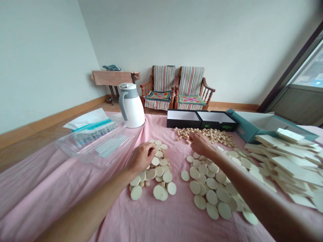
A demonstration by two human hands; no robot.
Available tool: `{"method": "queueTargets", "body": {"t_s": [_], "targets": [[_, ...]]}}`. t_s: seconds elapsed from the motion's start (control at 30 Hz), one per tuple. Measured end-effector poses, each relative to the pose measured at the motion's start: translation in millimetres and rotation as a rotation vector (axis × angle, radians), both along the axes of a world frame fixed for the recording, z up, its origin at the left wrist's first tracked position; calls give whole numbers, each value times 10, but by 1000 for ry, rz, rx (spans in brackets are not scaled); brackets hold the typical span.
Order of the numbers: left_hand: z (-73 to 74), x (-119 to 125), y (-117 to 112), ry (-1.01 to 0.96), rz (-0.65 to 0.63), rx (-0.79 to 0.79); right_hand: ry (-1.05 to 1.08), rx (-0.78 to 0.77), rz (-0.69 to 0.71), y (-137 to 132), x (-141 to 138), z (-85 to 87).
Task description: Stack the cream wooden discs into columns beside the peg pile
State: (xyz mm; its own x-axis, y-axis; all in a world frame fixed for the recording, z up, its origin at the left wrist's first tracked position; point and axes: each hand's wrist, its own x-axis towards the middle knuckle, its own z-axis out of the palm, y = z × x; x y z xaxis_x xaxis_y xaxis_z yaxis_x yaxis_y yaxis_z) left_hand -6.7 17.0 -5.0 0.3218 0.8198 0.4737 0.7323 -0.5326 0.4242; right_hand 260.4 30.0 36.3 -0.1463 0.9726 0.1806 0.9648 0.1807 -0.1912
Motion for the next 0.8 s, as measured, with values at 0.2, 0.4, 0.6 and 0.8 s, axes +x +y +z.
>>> {"method": "queueTargets", "body": {"t_s": [0.2, 0.4, 0.6, 0.8], "targets": [[12, 4, -7, 9, 3, -7, 116, 61, 81, -49, -156, -52], [26, 0, -17, 22, 8, -10, 264, -136, 475, -376, -619, -195], [29, 0, -20, 16, 1, -7, 214, -111, 470, -371, -703, -258], [15, -6, -10, 16, 4, 9, 157, -86, 418, -339, -679, -275]]}}
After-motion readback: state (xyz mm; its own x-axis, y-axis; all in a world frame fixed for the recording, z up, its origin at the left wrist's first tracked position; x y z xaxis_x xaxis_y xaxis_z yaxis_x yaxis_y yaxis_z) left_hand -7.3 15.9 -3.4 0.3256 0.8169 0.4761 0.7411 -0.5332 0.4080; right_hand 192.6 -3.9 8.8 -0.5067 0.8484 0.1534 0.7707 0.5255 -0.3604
